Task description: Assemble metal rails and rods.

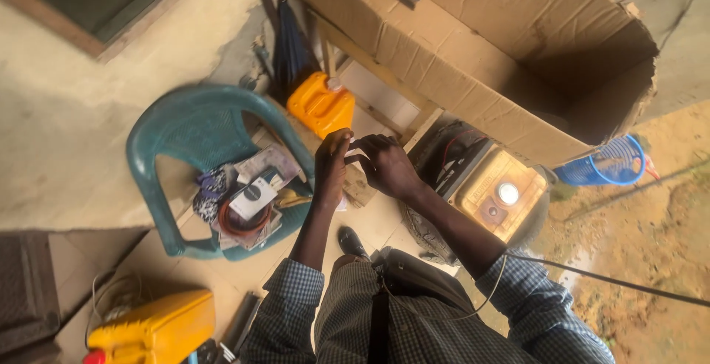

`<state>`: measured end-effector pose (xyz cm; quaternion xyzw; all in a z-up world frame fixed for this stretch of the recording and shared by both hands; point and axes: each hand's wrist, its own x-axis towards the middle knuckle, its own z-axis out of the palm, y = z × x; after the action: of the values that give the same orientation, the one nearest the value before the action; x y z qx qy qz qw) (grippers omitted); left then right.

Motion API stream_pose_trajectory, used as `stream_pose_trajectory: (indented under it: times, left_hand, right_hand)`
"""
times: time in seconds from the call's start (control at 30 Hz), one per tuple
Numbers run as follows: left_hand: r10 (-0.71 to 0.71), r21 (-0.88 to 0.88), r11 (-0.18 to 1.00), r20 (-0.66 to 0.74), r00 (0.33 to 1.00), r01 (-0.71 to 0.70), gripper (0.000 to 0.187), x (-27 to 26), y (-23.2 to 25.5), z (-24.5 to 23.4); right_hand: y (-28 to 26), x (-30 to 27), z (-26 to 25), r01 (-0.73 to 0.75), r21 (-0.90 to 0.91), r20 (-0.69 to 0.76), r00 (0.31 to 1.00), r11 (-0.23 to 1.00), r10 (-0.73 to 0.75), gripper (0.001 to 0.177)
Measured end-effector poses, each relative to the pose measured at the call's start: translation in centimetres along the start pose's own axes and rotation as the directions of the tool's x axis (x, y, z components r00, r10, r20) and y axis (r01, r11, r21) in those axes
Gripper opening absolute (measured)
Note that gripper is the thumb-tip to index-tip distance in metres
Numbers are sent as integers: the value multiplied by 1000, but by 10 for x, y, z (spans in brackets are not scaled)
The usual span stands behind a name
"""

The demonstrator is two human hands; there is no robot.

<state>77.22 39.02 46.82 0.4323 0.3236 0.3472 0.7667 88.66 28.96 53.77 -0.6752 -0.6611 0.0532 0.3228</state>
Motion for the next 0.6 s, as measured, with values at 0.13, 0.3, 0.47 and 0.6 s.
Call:
stream_pose_trajectory:
  times: [0.13,0.3,0.47,0.6]
  left_hand:
    - [-37,30,999,37,999,36,39,24,1,5]
    - [-90,61,994,61,994,86,43,42,-2,12]
    - [-98,78,993,105,990,90,46,60,-5,16]
    - [-81,128,990,152,985,62,46,74,2,24]
  right_hand:
    - [21,12,0,-45,-14,-21,999,999,45,29]
    - [37,23,-3,-132,-10,-38,991,991,132,31]
    - [47,33,-2,-158,-18,-46,987,987,157,32]
    - [51,42,-9,-141,7,-35,989,990,141,25]
